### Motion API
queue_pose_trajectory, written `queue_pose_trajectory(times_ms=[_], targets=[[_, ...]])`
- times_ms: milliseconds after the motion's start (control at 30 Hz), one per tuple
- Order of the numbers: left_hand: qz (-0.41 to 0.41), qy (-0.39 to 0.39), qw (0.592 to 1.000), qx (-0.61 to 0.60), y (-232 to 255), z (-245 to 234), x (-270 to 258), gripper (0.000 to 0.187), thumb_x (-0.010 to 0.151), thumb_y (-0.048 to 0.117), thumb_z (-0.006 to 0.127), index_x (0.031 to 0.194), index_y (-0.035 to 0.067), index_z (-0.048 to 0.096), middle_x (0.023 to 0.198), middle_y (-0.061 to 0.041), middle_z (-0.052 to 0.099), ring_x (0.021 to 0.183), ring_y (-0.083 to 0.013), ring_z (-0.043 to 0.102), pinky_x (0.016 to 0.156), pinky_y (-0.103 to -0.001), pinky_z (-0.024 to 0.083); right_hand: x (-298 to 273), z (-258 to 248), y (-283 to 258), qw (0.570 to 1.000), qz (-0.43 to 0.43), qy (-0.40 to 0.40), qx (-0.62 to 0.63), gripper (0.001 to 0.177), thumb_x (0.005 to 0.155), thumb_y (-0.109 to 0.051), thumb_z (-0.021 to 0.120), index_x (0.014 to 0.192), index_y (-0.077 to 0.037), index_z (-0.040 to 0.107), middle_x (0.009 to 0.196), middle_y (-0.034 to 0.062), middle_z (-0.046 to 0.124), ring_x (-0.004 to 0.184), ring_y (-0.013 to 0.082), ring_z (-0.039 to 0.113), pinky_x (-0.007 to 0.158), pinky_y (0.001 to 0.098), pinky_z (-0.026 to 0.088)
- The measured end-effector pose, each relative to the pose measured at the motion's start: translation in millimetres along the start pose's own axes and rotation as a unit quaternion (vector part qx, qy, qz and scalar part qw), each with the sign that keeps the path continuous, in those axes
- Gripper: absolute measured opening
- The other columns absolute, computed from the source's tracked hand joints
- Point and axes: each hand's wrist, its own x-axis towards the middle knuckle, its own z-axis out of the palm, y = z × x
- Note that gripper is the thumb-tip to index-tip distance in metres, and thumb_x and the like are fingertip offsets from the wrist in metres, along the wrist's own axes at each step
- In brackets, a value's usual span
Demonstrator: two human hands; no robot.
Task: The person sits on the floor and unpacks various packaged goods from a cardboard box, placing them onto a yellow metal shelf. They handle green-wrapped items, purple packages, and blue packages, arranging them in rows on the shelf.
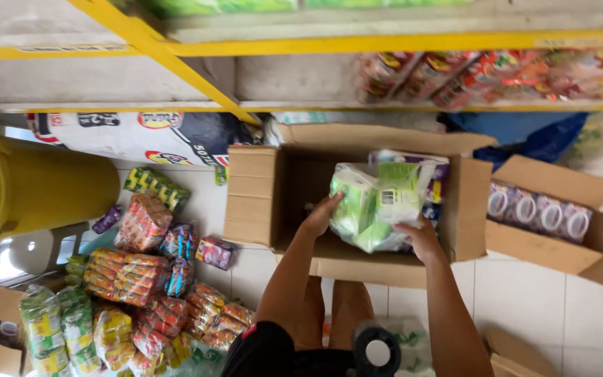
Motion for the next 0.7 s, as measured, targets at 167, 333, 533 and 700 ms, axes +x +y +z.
queue_pose_trajectory(times_ms=[167,333,533,700], targets=[[0.096,0.089,0.99,0.057,-68.7,11.1,36.2,0.055,0.094,0.036,0.074,0.135,0.001,0.063,0.125,-0.008,0.07,0.112,-0.0194,0.065,0.098,-0.036,0.05,-34.8,-7.8,-55.1,0.945,0.029,0.078,-0.316,0.058,0.076,-0.018,0.089,0.127,-0.006,0.063,0.116,0.0112,0.073,0.105,0.0238,0.07,0.09,0.0356,0.055],[0.084,0.182,0.977,0.069,-58.8,30.5,42.1,0.048,0.094,0.033,0.074,0.128,0.0,0.068,0.11,-0.006,0.073,0.097,-0.0177,0.066,0.088,-0.034,0.053,-28.8,-14.1,-96.2,0.83,-0.438,0.193,-0.287,0.042,0.089,-0.004,0.071,0.13,0.0,0.061,0.129,0.0187,0.056,0.12,0.0262,0.064,0.105,0.039,0.054],[0.235,0.295,0.902,0.212,-33.9,86.8,15.0,0.05,0.093,0.017,0.068,0.139,0.0,0.058,0.12,-0.017,0.062,0.106,-0.0293,0.059,0.091,-0.04,0.047,25.5,-0.6,-110.1,0.857,-0.206,0.084,-0.466,0.03,0.092,-0.022,0.063,0.111,-0.003,0.078,0.103,0.0196,0.077,0.09,0.0291,0.075,0.078,0.0369,0.058],[0.394,0.287,0.683,0.543,-31.7,128.9,-4.8,0.05,0.081,0.006,0.067,0.13,0.003,0.057,0.141,-0.023,0.05,0.131,-0.0438,0.047,0.112,-0.051,0.043,10.2,34.5,-132.3,0.753,-0.028,0.062,-0.654,0.082,0.07,-0.068,0.079,0.113,0.001,0.071,0.109,0.0221,0.073,0.095,0.034,0.072,0.082,0.0446,0.057]])
